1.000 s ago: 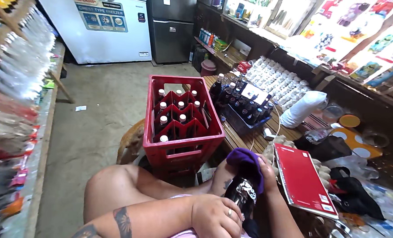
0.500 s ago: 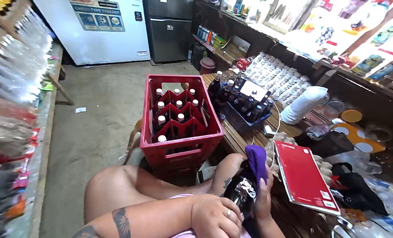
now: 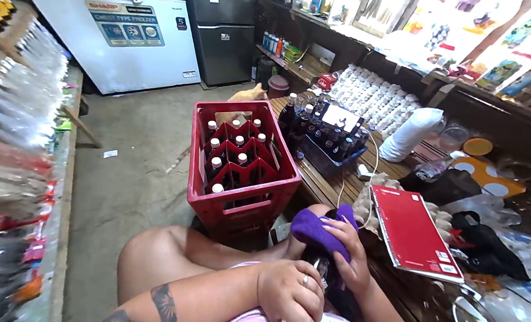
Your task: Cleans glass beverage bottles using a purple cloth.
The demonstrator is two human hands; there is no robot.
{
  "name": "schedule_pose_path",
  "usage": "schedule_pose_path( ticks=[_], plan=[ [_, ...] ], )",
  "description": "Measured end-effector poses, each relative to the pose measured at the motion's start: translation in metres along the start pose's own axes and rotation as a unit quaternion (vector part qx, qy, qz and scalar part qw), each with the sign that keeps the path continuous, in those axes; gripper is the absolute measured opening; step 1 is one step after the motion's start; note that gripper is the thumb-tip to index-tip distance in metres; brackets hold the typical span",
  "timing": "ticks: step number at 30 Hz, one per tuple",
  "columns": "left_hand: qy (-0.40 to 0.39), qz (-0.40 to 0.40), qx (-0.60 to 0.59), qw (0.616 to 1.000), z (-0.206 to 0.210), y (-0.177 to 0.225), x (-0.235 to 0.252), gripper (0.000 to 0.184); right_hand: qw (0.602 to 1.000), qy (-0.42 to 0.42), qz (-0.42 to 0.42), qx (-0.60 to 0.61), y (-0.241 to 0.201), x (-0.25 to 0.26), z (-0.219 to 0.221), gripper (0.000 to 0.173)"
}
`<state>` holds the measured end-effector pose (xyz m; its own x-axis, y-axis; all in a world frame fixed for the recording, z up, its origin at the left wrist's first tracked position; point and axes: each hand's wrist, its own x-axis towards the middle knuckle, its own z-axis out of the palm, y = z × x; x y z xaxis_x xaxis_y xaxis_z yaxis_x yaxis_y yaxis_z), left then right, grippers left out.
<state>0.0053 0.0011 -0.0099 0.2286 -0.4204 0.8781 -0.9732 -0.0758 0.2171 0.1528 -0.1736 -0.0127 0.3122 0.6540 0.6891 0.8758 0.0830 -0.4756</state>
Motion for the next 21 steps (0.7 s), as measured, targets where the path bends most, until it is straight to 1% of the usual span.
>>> schedule_pose_path(
  ticks=[5, 7, 8, 10, 12, 16, 19, 21],
  plan=[
    [-0.008, 0.000, 0.000, 1.000, -0.001, 0.000, -0.001, 0.026, 0.995, -0.032, 0.085, -0.035, 0.034, 0.015, -0.011, 0.053],
    [-0.013, 0.002, -0.005, 1.000, -0.001, 0.000, 0.000, 0.025, 0.986, -0.041, 0.159, -0.016, 0.042, 0.019, -0.016, 0.048],
    [-0.015, 0.003, -0.008, 1.000, -0.001, 0.001, 0.000, 0.025, 0.977, -0.031, 0.210, 0.016, 0.044, 0.021, -0.017, 0.044],
    [-0.019, -0.001, -0.007, 1.000, -0.001, 0.002, 0.002, 0.026, 0.946, 0.020, 0.308, 0.097, 0.043, 0.024, -0.018, 0.037],
    [-0.021, -0.004, -0.008, 1.000, -0.001, 0.003, 0.002, 0.026, 0.921, 0.059, 0.354, 0.151, 0.044, 0.024, -0.018, 0.034],
    [-0.025, -0.002, -0.009, 1.000, -0.003, 0.003, 0.004, 0.025, 0.909, 0.109, 0.373, 0.152, 0.039, 0.016, -0.013, 0.039],
    [-0.021, 0.001, -0.013, 1.000, -0.002, 0.003, 0.003, 0.026, 0.912, 0.162, 0.354, 0.131, 0.026, 0.008, -0.005, 0.042],
    [-0.020, 0.002, -0.016, 1.000, -0.002, 0.002, 0.002, 0.025, 0.913, 0.196, 0.333, 0.128, 0.020, 0.000, 0.002, 0.048]
  ],
)
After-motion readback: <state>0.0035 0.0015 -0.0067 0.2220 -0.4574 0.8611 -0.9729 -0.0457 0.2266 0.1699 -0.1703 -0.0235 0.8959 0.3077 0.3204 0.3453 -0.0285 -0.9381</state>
